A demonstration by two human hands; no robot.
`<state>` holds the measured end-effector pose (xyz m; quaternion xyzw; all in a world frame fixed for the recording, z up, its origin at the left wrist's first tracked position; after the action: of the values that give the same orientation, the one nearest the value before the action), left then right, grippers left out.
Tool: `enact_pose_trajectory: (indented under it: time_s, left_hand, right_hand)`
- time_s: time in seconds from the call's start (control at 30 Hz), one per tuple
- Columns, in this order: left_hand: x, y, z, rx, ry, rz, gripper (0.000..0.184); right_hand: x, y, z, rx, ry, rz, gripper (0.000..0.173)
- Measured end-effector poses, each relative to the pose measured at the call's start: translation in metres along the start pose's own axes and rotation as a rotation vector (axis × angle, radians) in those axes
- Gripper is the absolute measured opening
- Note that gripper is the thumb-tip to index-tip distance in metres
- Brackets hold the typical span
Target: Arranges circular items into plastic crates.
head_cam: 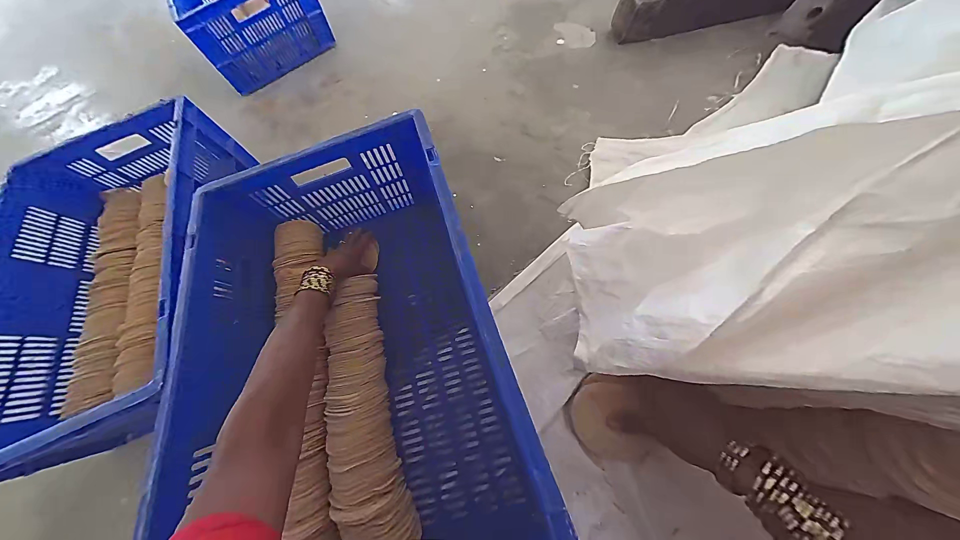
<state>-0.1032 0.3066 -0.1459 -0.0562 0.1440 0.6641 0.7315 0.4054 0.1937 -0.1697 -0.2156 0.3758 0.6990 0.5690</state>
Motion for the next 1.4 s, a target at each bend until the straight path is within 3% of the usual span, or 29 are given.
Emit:
enact_pose_trajectory:
  time_s: [0.03, 0.07, 0.1, 0.13, 0.17, 0.2, 0.23, 0.33, 0.43, 0.53, 0.6, 0.7, 0.8, 0.93, 1.07, 1.13, 1.2, 1.27, 1.33, 1.4]
  left_hand:
    - [-0.004, -0.003, 0.006, -0.029, 0.018, 0.04, 0.077]
    - [-0.006, -0.004, 0.009, -0.012, 0.181, 0.11, 0.076]
    - [-0.006, -0.005, 0.007, 0.045, 0.504, 0.177, 0.078]
    - [0.001, 0.004, -0.002, 0.039, 0.514, 0.211, 0.077]
    - [0.014, 0.023, -0.012, -0.065, 0.102, 0.184, 0.072]
    - [0.024, 0.04, -0.027, -0.149, -0.06, 0.146, 0.072]
    - [0.032, 0.05, -0.038, -0.197, -0.076, 0.13, 0.073]
    - [0.038, 0.054, -0.043, -0.198, 0.009, 0.164, 0.071]
    - [0.038, 0.056, -0.036, -0.117, 0.004, 0.192, 0.061]
    - [0.029, 0.049, -0.023, -0.129, -0.008, 0.179, 0.049]
    - [0.02, 0.049, -0.018, -0.183, 0.005, 0.192, 0.046]
    - [0.0, 0.041, -0.003, -0.255, 0.074, 0.188, 0.035]
    - [-0.026, 0.023, 0.003, -0.308, 0.119, 0.164, 0.039]
    - [-0.071, 0.011, -0.003, -0.338, -0.009, 0.206, 0.043]
    - [-0.081, 0.009, -0.011, -0.383, -0.099, 0.3, 0.051]
    - [-0.082, 0.008, -0.013, -0.398, -0.131, 0.351, 0.056]
    - [-0.08, 0.009, -0.012, -0.417, -0.151, 0.367, 0.059]
    - [-0.079, 0.012, -0.015, -0.423, -0.171, 0.357, 0.059]
    - [-0.076, 0.011, -0.015, -0.425, -0.177, 0.343, 0.056]
    - [-0.078, 0.01, -0.012, -0.425, -0.174, 0.348, 0.054]
  right_hand:
    - [-0.001, 0.001, 0.001, -0.019, 0.008, -0.008, 0.091]
    - [-0.003, 0.002, 0.0, -0.049, 0.015, -0.018, 0.098]
    - [-0.006, 0.002, -0.001, -0.045, -0.001, -0.028, 0.104]
    - [-0.007, -0.001, -0.003, -0.014, -0.036, -0.034, 0.113]
    - [-0.009, -0.004, -0.009, 0.042, -0.036, -0.052, 0.124]
    - [-0.012, -0.004, -0.014, 0.101, -0.022, -0.08, 0.131]
    - [-0.016, -0.004, -0.019, 0.154, -0.005, -0.111, 0.131]
    - [-0.028, 0.003, -0.028, 0.24, 0.02, -0.142, 0.1]
    - [-0.046, 0.026, -0.028, 0.212, -0.013, -0.009, 0.074]
    - [-0.082, 0.063, -0.014, 0.056, -0.421, 0.362, 0.044]
    - [-0.096, 0.075, -0.016, -0.048, -0.588, 0.484, 0.045]
    - [-0.088, 0.068, -0.036, 0.001, -0.505, 0.46, 0.063]
    - [-0.085, 0.068, -0.049, -0.031, -0.517, 0.463, 0.056]
    - [-0.092, 0.081, -0.075, -0.084, -0.448, 0.445, 0.055]
    - [-0.105, 0.067, -0.05, 0.148, -0.538, 0.464, 0.035]
    - [-0.107, 0.044, -0.026, 0.369, -0.531, 0.37, 0.038]
    - [-0.104, 0.025, -0.01, 0.626, -0.444, 0.272, 0.042]
    - [-0.096, 0.019, -0.024, 0.835, -0.201, 0.225, 0.039]
    - [-0.091, 0.03, -0.057, 0.851, 0.042, 0.223, 0.038]
    - [-0.087, 0.04, -0.088, 0.686, 0.052, 0.242, 0.049]
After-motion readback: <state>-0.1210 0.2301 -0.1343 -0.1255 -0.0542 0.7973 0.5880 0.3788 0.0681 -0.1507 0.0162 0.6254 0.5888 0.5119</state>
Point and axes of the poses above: each hand's wrist, its own x-axis towards the middle knuckle, its own z-axis out of the back of the hand, y = z × x, the point moved 10 cm from there along x, towards the middle knuckle, and after that the axes turned 14 degrees about x, right-handed, at the moved point
